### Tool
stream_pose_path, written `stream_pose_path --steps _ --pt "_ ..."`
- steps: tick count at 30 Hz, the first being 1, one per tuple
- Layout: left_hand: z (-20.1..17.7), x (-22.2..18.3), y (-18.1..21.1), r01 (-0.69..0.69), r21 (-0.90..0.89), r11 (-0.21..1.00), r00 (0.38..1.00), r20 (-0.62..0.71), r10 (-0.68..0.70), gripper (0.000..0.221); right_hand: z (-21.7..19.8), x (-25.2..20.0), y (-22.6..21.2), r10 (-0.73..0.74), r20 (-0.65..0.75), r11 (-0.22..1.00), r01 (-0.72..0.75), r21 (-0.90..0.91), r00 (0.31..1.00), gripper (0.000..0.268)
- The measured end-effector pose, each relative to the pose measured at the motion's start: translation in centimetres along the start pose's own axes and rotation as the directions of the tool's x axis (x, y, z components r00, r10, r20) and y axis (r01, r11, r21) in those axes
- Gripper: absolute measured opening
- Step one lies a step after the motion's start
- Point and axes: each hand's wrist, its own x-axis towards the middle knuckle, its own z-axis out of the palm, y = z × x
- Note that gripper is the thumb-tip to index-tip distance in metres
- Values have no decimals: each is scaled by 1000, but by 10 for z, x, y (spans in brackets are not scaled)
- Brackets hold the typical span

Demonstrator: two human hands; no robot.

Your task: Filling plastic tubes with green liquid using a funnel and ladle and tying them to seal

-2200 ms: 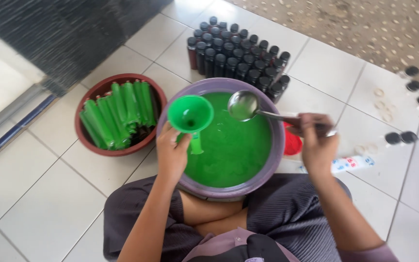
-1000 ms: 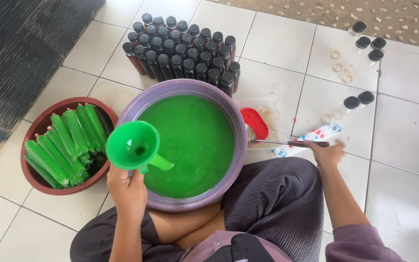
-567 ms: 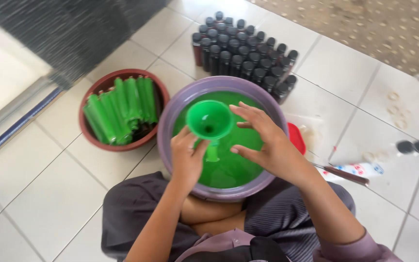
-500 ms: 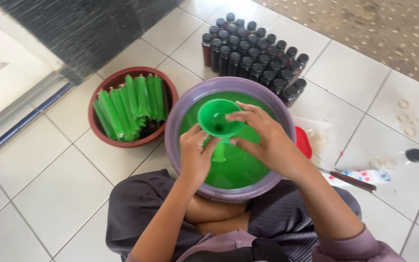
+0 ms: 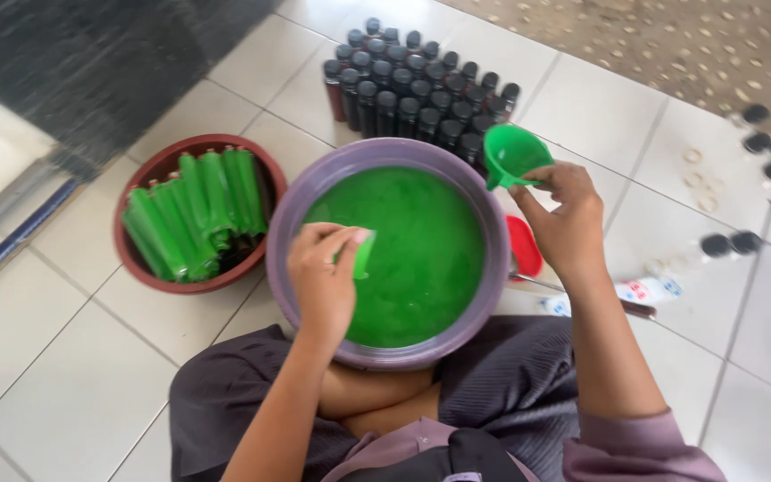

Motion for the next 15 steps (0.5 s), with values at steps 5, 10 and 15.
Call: stream_pose_path --steps 5,10,15 --pt "5 -4 -10 -15 108 994 1000 27 12 4 11 -45 154 375 65 841 -310 -443 925 26" --pt "1 -4 -3 18 139 990 996 82 -29 4 32 -84 230 595 250 556 -166 -815 764 41" --pt "10 -2 5 51 74 996 987 148 -62 6 39 -58 59 249 241 968 -234 -87 938 22"
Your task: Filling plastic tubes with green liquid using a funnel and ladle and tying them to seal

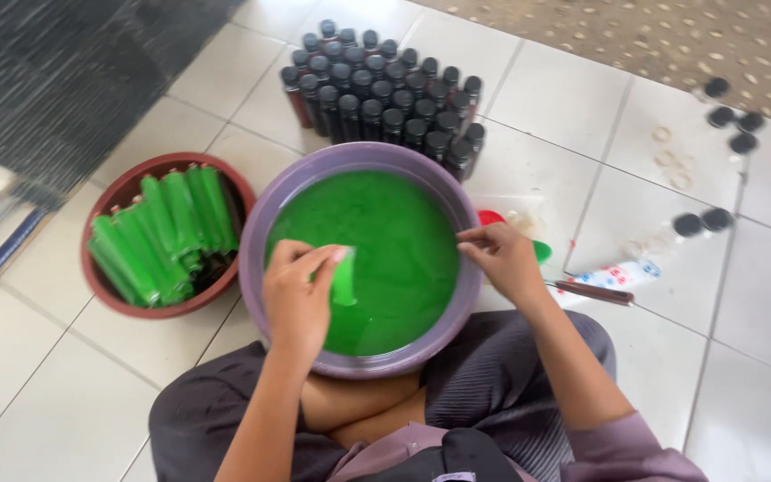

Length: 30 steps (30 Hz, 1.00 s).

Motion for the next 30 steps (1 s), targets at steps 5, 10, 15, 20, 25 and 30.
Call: stream_pose_path --steps 5,10,15,20,25,30 --pt "1 0 10 23 -47 999 998 67 -20 9 12 -12 -123 -391 24 812 333 480 920 26" --pt "-1 -4 4 26 -138 990 993 120 -9 9 35 -12 -143 -370 17 820 318 476 929 11" --pt "-1 -12 -8 53 -262 964 998 57 -39 12 34 -17 -165 -296 95 837 210 505 950 21" --pt "-11 -20 2 17 -315 949 998 -56 -37 27 38 -21 -178 -258 164 840 137 525 952 16" --pt "-30 -30 4 95 -379 920 993 -23 -112 26 46 -16 -178 -309 52 884 267 383 950 12" --pt "-5 -35 -14 3 -228 974 995 -101 -27 24 56 -19 -181 -320 33 896 292 334 947 13"
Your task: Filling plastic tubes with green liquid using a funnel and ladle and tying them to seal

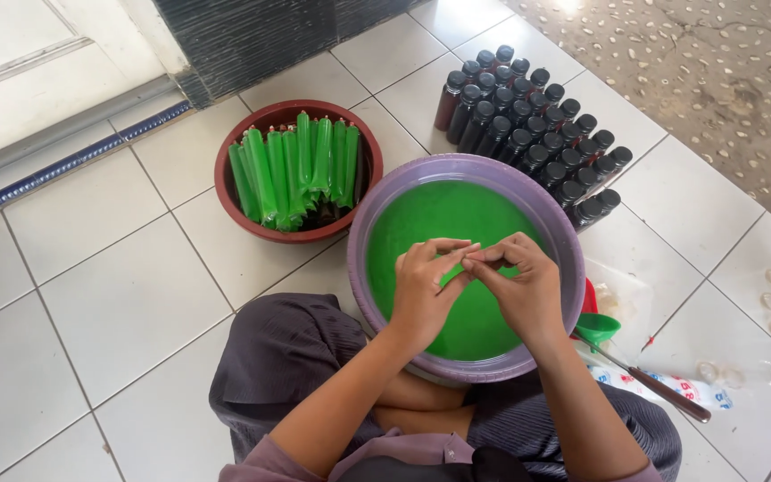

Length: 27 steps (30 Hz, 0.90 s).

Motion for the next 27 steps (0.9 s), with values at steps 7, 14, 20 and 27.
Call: stream_pose_path --steps 7,14,20,27 --pt "24 11 -2 18 -57 998 995 -98 -23 8 5 -26 16 33 -86 962 -8 272 996 33" --pt "36 23 12 357 -341 870 933 83 -350 26 67 -83 122 169 -2 970 -166 180 986 87" --pt "34 42 -17 538 -438 721 832 135 -539 23 67 -109 112 552 137 611 -511 605 823 23" --pt "69 33 -95 707 -704 -66 500 563 -658 17 46 -107 49 428 657 -168 -659 733 621 34"
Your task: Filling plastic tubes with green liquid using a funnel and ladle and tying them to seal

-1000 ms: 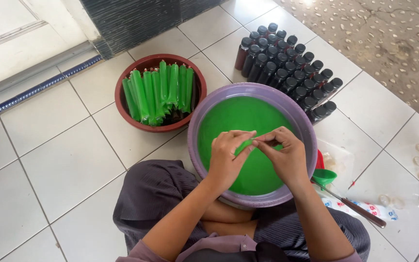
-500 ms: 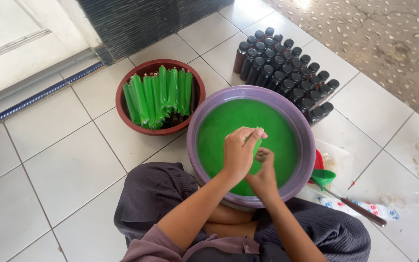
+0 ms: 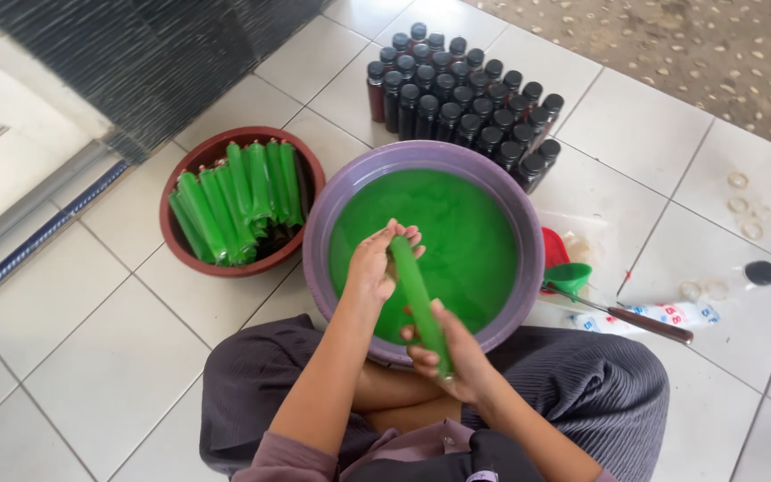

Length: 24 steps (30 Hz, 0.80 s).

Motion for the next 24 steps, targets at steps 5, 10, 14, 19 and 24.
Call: stream_pose_path --steps 5,10,14,19,24 --pt "-35 32 -21 -101 36 994 994 44 99 22 -54 29 13 -469 -182 768 298 -567 864 43" --pt "-41 33 -18 -95 -32 995 995 -18 94 26 -33 12 3 -277 -102 839 189 -510 955 74" --pt "-31 24 -12 -94 -2 996 994 -58 94 27 -35 6 0 -674 17 159 167 -973 738 50" --pt "-16 24 -8 -100 35 994 993 -66 102 25 -47 3 -32 14 3 999 -14 36 1000 43" --pt "-1 16 -7 -170 110 979 980 -87 180 25 -50 3 -33 -615 -15 340 247 -907 788 62"
